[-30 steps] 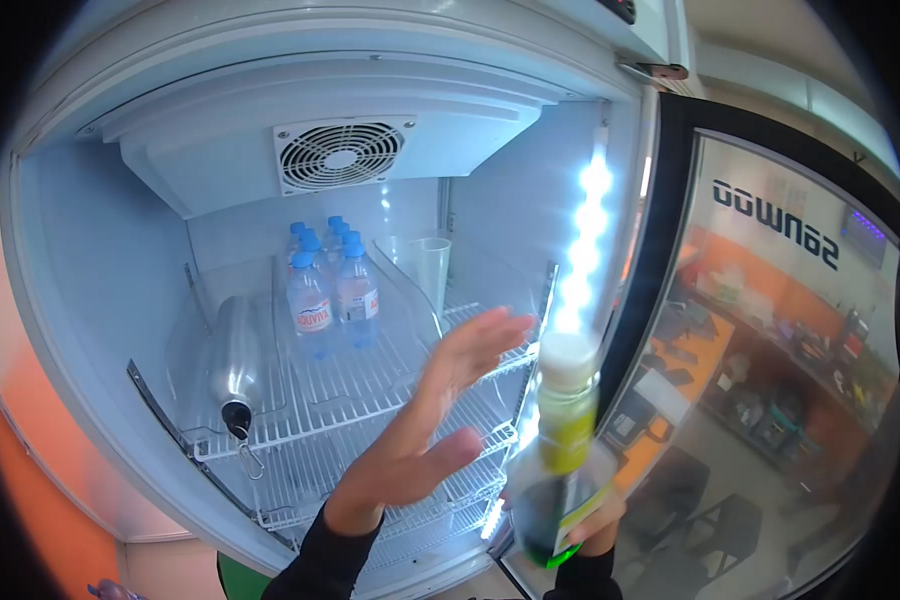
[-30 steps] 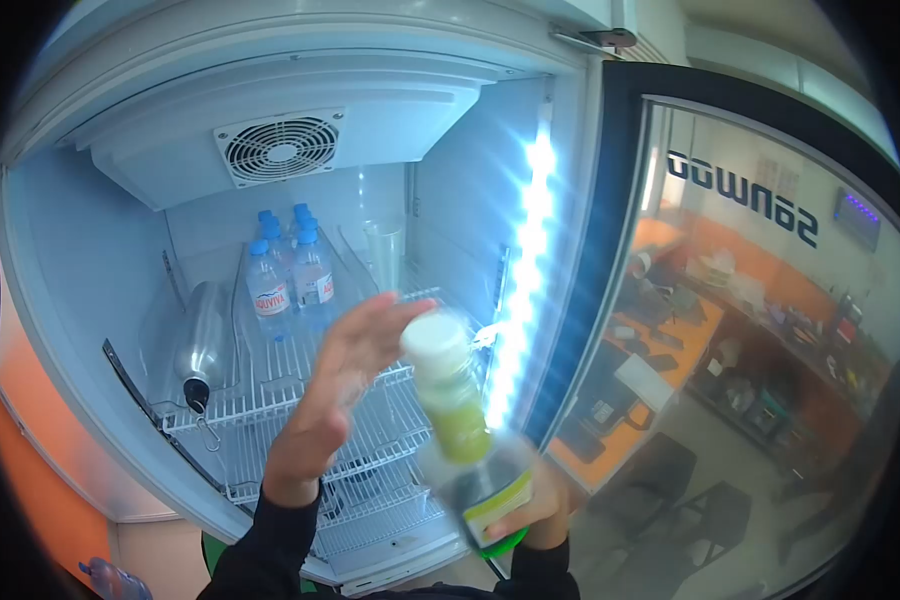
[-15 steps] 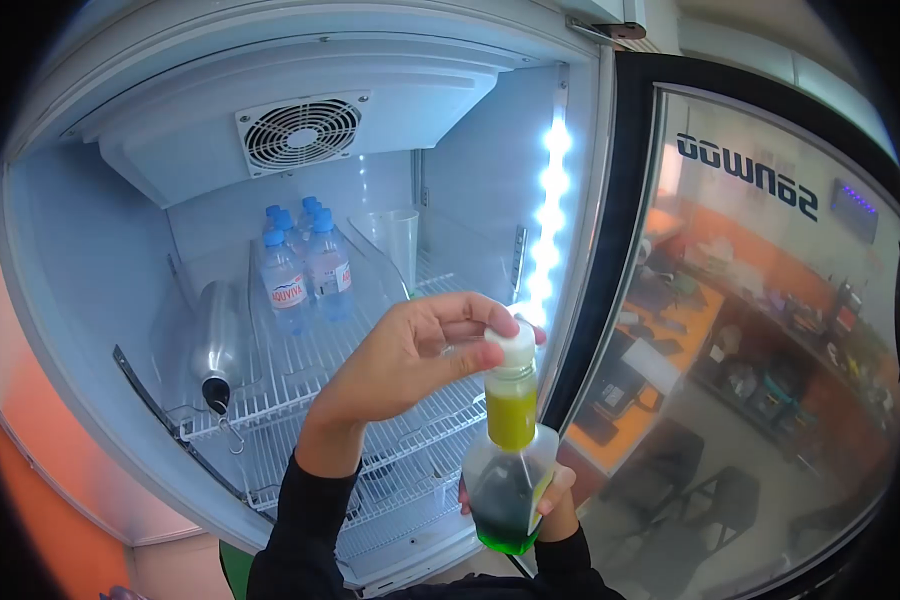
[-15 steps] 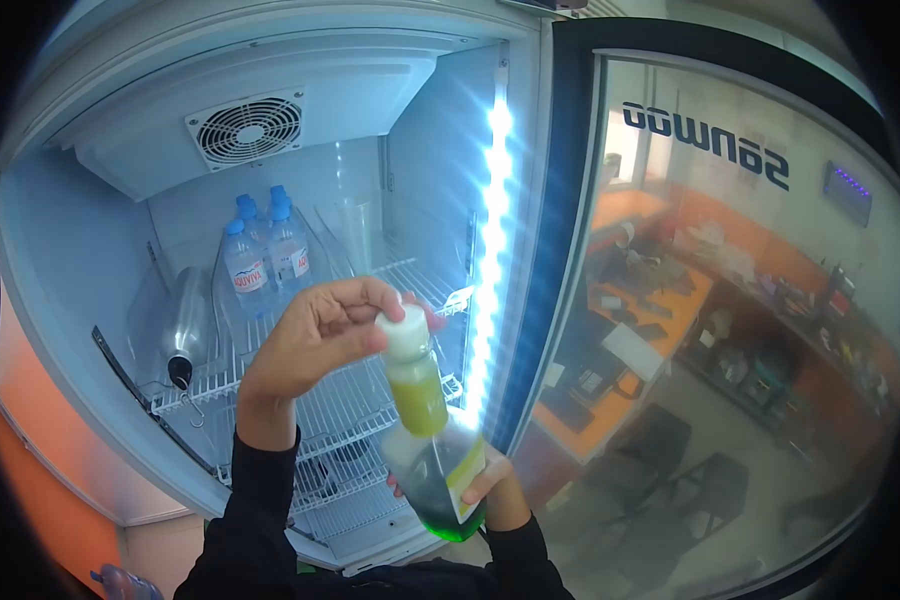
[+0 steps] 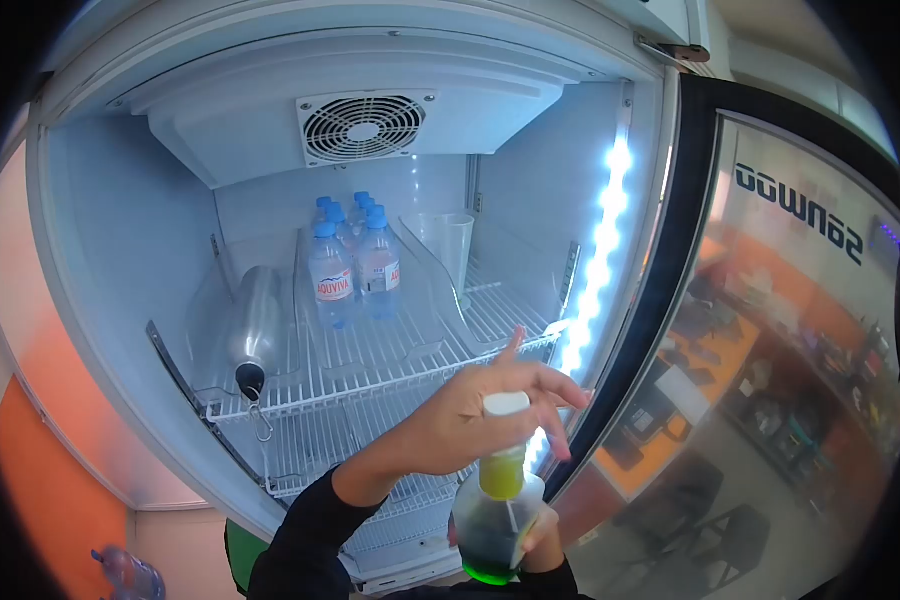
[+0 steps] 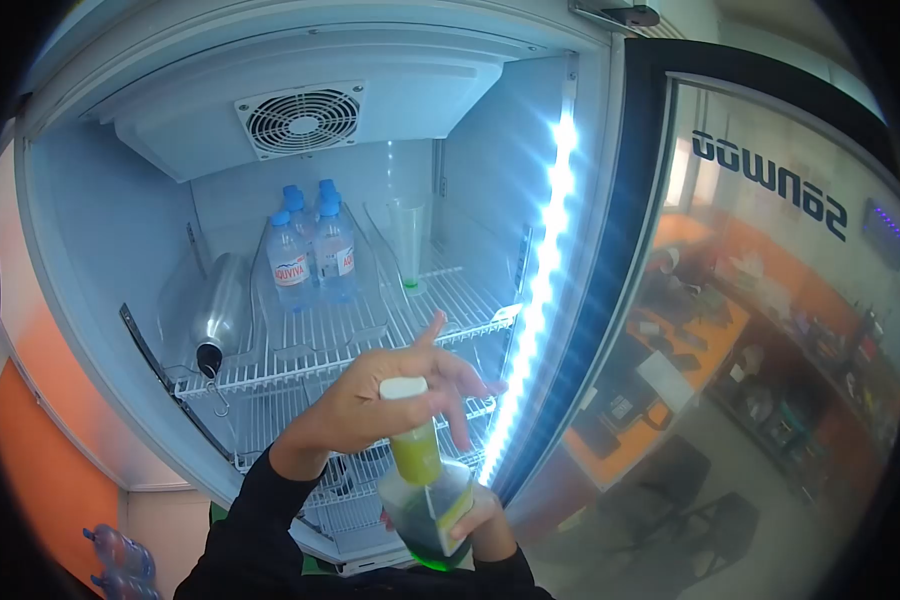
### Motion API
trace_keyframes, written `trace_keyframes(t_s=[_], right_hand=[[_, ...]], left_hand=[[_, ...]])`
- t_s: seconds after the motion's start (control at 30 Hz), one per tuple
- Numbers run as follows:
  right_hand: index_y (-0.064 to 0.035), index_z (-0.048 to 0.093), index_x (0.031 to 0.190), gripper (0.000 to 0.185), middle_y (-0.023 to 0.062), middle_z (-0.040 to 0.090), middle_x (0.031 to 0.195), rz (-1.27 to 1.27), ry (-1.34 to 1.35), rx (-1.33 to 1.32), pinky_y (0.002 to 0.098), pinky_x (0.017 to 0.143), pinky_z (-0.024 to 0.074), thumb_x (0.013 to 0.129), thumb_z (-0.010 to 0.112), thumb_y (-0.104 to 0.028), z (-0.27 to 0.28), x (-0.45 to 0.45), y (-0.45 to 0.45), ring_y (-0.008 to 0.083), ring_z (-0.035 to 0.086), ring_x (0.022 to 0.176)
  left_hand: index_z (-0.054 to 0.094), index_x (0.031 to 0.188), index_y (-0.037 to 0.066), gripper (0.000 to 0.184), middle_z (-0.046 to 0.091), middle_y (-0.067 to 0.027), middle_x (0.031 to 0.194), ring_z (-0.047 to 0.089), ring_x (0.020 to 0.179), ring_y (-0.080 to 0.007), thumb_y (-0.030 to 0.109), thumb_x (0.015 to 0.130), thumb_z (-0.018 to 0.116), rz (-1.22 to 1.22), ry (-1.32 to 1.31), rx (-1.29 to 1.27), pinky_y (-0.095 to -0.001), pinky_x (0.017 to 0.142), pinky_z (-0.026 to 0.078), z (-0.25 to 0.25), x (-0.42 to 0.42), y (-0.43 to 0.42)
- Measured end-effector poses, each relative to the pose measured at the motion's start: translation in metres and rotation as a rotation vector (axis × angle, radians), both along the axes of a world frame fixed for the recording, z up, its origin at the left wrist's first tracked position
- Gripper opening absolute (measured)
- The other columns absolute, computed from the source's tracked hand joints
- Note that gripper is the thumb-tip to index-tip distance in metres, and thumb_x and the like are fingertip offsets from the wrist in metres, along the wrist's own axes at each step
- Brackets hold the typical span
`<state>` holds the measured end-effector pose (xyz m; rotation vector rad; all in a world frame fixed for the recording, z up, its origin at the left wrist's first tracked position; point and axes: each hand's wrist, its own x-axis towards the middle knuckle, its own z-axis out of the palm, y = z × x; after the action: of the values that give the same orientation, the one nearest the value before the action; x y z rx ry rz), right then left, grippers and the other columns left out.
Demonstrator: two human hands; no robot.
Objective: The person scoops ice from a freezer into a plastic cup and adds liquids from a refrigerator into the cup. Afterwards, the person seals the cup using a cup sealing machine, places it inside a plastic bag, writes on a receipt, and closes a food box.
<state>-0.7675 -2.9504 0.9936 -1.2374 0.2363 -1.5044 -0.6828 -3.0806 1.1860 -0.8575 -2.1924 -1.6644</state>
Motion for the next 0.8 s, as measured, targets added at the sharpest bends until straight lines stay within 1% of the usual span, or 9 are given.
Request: trace_keyframes(t_s=[0.1, 0.2, 0.23, 0.4, 0.43, 0.5, 0.6, 0.63, 0.8], right_hand=[[0.0026, 0.047, 0.122, 0.076, 0.0134, 0.061, 0.108, -0.724, 0.480, 0.262, 0.0351, 0.088, 0.0456, 0.060, 0.082, -0.024, 0.026, -0.005, 0.022, 0.0215, 0.059, 0.098], [-0.0001, 0.054, 0.114, 0.069, 0.0092, 0.063, 0.101, -1.106, 0.498, 0.223, 0.0324, 0.084, 0.0456, 0.058, 0.085, -0.026, 0.035, -0.002, 0.024, 0.0172, 0.060, 0.092], [0.0002, 0.054, 0.113, 0.069, 0.0089, 0.063, 0.098, -1.087, 0.533, 0.218, 0.0325, 0.083, 0.0458, 0.058, 0.085, -0.027, 0.032, -0.011, 0.026, 0.0176, 0.060, 0.091], [-0.0001, 0.054, 0.114, 0.069, 0.0084, 0.064, 0.099, -1.028, 0.532, 0.181, 0.0324, 0.084, 0.0457, 0.058, 0.085, -0.028, 0.042, -0.011, 0.032, 0.0176, 0.061, 0.091], [-0.0002, 0.054, 0.114, 0.070, 0.0086, 0.064, 0.100, -1.024, 0.533, 0.217, 0.0325, 0.085, 0.0454, 0.059, 0.085, -0.028, 0.044, -0.009, 0.032, 0.0176, 0.060, 0.092], [-0.0003, 0.053, 0.115, 0.070, 0.0085, 0.063, 0.100, -1.092, 0.593, 0.225, 0.0325, 0.085, 0.0452, 0.059, 0.084, -0.028, 0.046, -0.004, 0.030, 0.0175, 0.060, 0.093], [-0.0005, 0.053, 0.116, 0.070, 0.0085, 0.063, 0.101, -1.046, 0.568, 0.202, 0.0321, 0.085, 0.0449, 0.059, 0.084, -0.028, 0.042, -0.007, 0.028, 0.0170, 0.060, 0.093], [-0.0006, 0.052, 0.116, 0.071, 0.0085, 0.063, 0.101, -1.035, 0.554, 0.210, 0.0321, 0.085, 0.0447, 0.059, 0.084, -0.027, 0.044, -0.007, 0.028, 0.0168, 0.060, 0.093], [-0.0004, 0.052, 0.117, 0.072, 0.0085, 0.063, 0.101, -1.020, 0.525, 0.182, 0.0327, 0.086, 0.0444, 0.059, 0.084, -0.027, 0.044, -0.007, 0.028, 0.0174, 0.060, 0.095]], left_hand=[[0.058, 0.112, 0.009, 0.030, 0.070, -0.0036, 0.088, 0.055, 0.117, -0.0215, 0.031, 0.093, 0.050, 0.420, 0.031, -0.211, -0.0514, 0.112, -0.011, 0.001, 0.004, -0.003], [0.044, 0.134, 0.012, 0.046, 0.061, -0.0092, 0.120, 0.044, 0.129, -0.0243, 0.037, 0.096, 0.045, 0.313, 0.011, -0.150, -0.0555, 0.110, -0.012, 0.001, 0.017, -0.004], [0.036, 0.142, 0.013, 0.052, 0.057, -0.0097, 0.127, 0.043, 0.130, -0.0260, 0.039, 0.097, 0.041, 0.263, 0.078, -0.090, -0.0554, 0.110, -0.012, -0.008, 0.018, -0.004], [0.058, 0.125, 0.012, 0.047, 0.060, -0.0073, 0.124, 0.051, 0.122, -0.0228, 0.036, 0.085, 0.065, 0.455, -0.097, -0.330, -0.0545, 0.113, 0.001, 0.018, 0.023, -0.027], [0.067, 0.109, 0.012, 0.038, 0.064, -0.0043, 0.115, 0.057, 0.112, -0.0188, 0.031, 0.077, 0.074, 0.567, -0.050, -0.300, -0.0538, 0.113, 0.008, 0.020, 0.021, -0.023], [0.058, 0.122, 0.009, 0.043, 0.061, -0.0069, 0.117, 0.054, 0.114, -0.0212, 0.035, 0.088, 0.062, 0.642, 0.015, -0.515, -0.0501, 0.114, 0.010, 0.023, 0.019, -0.021], [0.042, 0.135, 0.008, 0.047, 0.054, -0.0098, 0.121, 0.048, 0.118, -0.0222, 0.034, 0.096, 0.047, 0.238, -0.023, -0.155, -0.0476, 0.114, 0.011, 0.009, 0.012, -0.022], [0.027, 0.143, 0.007, 0.049, 0.044, -0.0116, 0.133, 0.038, 0.128, -0.0250, 0.031, 0.101, 0.033, 0.122, -0.040, -0.222, -0.0433, 0.115, 0.012, 0.011, 0.012, -0.026], [0.053, 0.128, 0.006, 0.043, 0.064, -0.0070, 0.110, 0.056, 0.113, -0.0203, 0.029, 0.093, 0.056, 0.226, -0.033, -0.226, -0.0447, 0.115, 0.010, 0.015, 0.013, -0.032]])
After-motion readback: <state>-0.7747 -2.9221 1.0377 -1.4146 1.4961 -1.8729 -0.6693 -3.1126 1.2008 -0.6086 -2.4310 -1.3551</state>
